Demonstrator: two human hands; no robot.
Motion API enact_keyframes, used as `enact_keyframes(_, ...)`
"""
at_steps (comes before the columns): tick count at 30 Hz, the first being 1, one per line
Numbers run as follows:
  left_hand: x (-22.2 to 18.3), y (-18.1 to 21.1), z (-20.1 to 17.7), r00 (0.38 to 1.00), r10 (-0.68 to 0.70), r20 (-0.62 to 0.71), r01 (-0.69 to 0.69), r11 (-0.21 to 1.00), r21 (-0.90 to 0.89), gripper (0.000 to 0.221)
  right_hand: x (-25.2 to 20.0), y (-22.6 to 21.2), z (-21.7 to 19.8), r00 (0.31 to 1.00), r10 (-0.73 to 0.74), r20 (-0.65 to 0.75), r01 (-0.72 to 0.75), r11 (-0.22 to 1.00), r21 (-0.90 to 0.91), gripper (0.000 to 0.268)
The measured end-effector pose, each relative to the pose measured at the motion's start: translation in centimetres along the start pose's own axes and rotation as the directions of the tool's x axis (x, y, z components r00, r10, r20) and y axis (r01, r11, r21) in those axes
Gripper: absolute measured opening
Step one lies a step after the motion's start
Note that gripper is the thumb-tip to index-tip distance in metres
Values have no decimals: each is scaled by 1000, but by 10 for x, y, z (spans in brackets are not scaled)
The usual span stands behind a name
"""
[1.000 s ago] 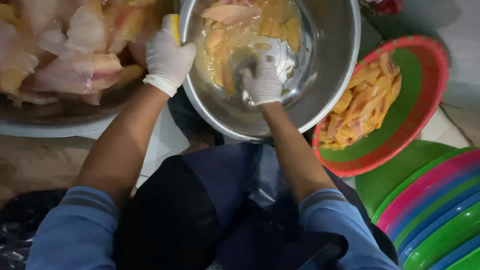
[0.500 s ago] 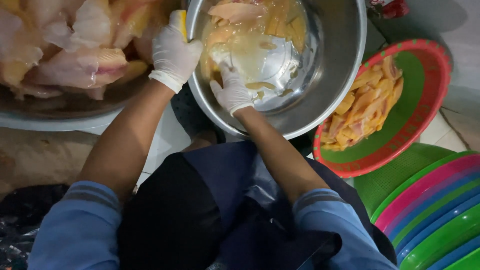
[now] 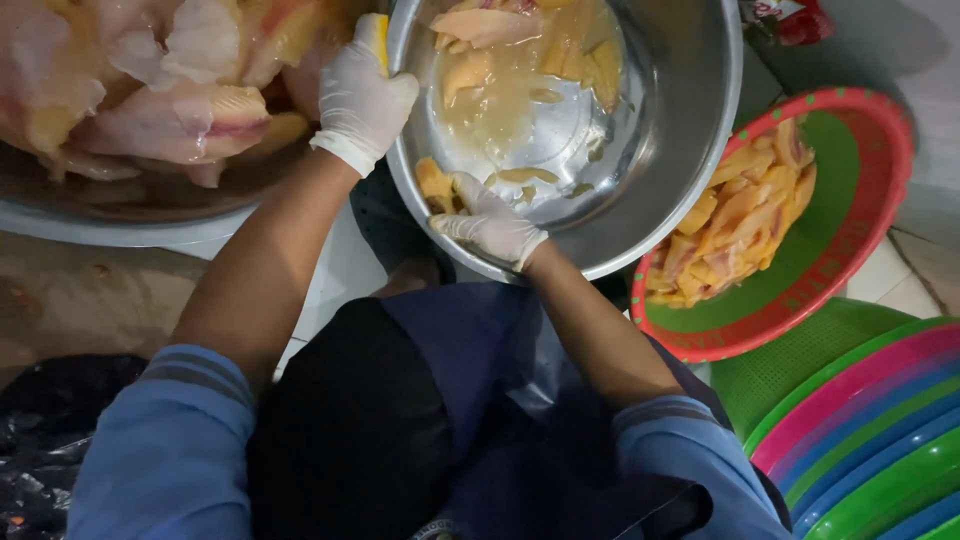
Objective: Washing and sorting fish fillets from a large metal bowl into a plastic basket.
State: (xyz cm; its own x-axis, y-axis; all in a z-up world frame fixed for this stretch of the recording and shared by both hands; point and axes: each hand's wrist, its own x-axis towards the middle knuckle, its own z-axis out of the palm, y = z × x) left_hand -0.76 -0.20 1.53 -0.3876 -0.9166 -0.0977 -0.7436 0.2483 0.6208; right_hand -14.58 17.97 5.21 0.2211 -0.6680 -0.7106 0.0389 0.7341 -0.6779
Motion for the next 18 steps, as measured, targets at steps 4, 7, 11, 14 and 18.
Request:
enact_keyframes(4,-1,-1,2,999,-26,44,30,995,-90,37,-11,5,-10,999,43,18,-47,919,392,49)
enact_keyframes(7,-1,1,-1,1000,0,7,1,1000,-9,37,-12,-1,-24,988,95,122,-152,747,648,69)
enact_keyframes(11,0,1,0,995,-64,79,65,998,-15,35,-19,-5,-43,942,-119,313,-219,486,846,73)
enact_keyframes(14,1,-2,15,997,-67,47,72,991,-112,33,-50,-21,-66,969,-173,178,-67,508,859,73)
enact_keyframes(18,-2,-7,13,998,68,12,-67,995,-68,41,-134,-8,-144,980,-182,-82,156,438,885,88)
